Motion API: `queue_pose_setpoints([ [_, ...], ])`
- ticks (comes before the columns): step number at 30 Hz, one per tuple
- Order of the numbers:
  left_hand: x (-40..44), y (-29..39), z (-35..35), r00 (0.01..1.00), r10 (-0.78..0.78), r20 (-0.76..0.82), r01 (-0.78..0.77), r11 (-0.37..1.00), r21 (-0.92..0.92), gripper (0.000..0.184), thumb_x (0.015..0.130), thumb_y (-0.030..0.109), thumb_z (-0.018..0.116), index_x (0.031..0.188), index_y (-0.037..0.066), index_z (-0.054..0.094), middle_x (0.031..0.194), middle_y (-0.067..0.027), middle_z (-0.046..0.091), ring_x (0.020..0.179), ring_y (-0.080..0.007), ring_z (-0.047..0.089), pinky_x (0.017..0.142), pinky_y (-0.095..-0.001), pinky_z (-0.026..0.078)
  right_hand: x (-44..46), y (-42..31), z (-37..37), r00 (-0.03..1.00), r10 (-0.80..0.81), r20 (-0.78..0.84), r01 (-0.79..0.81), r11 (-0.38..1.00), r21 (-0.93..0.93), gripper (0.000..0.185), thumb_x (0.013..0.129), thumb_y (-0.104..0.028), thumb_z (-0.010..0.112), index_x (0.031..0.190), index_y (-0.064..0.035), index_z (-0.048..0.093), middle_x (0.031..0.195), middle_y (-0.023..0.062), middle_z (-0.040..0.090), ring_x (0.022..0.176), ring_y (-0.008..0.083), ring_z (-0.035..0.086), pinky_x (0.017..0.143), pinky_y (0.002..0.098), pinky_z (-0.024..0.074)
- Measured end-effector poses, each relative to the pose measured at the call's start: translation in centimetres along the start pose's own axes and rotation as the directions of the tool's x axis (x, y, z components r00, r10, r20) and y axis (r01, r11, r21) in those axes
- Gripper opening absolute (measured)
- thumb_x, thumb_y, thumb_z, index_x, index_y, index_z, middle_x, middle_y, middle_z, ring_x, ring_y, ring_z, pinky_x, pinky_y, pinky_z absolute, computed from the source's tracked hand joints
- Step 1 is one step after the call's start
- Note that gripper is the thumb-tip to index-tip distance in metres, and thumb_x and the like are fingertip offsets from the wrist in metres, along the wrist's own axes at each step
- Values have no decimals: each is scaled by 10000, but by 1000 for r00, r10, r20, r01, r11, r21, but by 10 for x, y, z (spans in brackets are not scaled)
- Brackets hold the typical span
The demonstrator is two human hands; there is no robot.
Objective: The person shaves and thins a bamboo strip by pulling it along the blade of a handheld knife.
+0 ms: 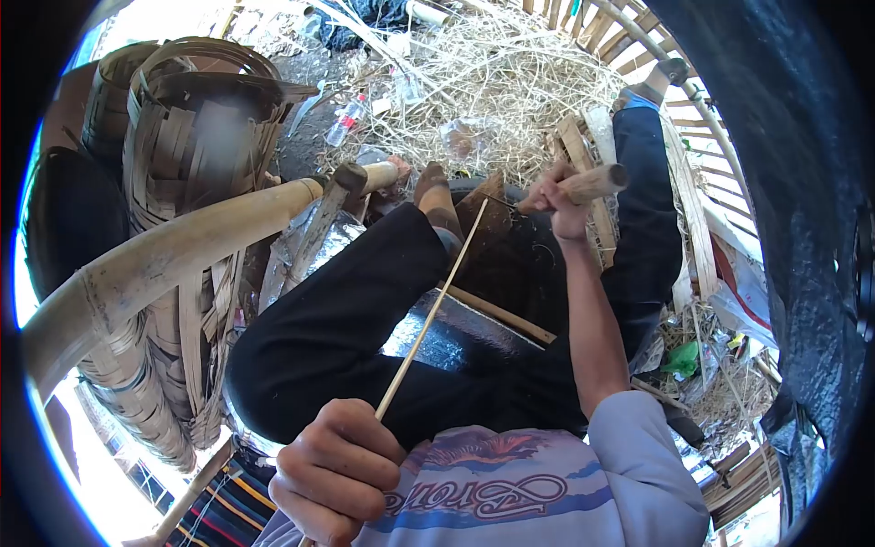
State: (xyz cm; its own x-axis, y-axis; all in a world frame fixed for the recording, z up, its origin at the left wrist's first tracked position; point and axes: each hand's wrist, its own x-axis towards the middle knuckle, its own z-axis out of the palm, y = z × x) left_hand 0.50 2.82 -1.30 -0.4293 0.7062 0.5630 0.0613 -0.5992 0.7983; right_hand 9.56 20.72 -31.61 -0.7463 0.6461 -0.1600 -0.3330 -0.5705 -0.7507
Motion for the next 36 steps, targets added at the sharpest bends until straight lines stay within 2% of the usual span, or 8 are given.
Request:
queue_pose_setpoints([
  [4,-3,0,-2,1000,-5,12,6,1000,-24,506,937,312,512,497,145,324,417,38,324,288,-71,263,317,-257,146,-17,-26,23,981,-130,146,147,983,-111,227,834,-114,664,687,-68,498,602,0,487,539,68,451,504,207,367],
  [8,-10,-6,10,986,93,-138,-78,991,112,476,938,238,508,501,170,333,392,95,262,278,-4,196,320,-165,118,-16,20,4,992,-124,-27,112,955,-274,265,812,-184,703,682,-78,498,616,-11,478,581,64,464,523,208,371],
  [13,-14,-2,7,966,88,-244,-54,988,143,484,953,269,455,501,171,312,388,89,279,291,-8,213,330,-156,144,-29,-17,37,966,-241,95,240,971,15,247,846,-118,653,703,-70,458,624,8,482,585,75,459,545,223,387],
  [17,-16,-2,6,933,123,-337,-49,974,219,491,979,332,385,526,173,284,394,67,277,303,-6,223,326,-147,158,-28,24,21,974,-213,-72,203,971,-125,222,860,-128,635,731,-70,463,626,22,494,566,79,467,545,221,401],
  [24,-16,-3,3,921,139,-365,-44,966,255,486,985,350,380,547,166,275,405,58,264,312,-8,195,331,-145,156,-28,21,34,980,-201,19,200,979,33,236,837,-128,660,723,-66,462,633,30,503,555,86,473,527,228,403],
  [28,-15,-3,4,920,160,-357,-57,958,282,486,988,347,367,548,167,265,407,59,259,317,-8,194,334,-147,161,-17,17,34,974,-175,-147,154,978,-143,255,824,-123,664,695,-66,452,627,23,492,557,80,452,538,225,396],
  [34,-17,-3,2,898,184,-401,-66,955,289,490,981,334,393,543,156,262,386,52,284,290,-27,198,309,-169,144,-30,29,22,941,-334,53,337,940,-61,230,845,-103,639,726,-64,446,642,34,498,575,97,456,555,268,406],
  [36,-17,-3,2,886,181,-427,-60,957,283,485,979,332,388,544,156,263,387,52,281,293,-29,200,310,-168,144,-23,27,17,960,-240,-142,248,968,42,247,831,-149,662,744,-61,448,661,43,513,588,97,469,570,262,410],
])
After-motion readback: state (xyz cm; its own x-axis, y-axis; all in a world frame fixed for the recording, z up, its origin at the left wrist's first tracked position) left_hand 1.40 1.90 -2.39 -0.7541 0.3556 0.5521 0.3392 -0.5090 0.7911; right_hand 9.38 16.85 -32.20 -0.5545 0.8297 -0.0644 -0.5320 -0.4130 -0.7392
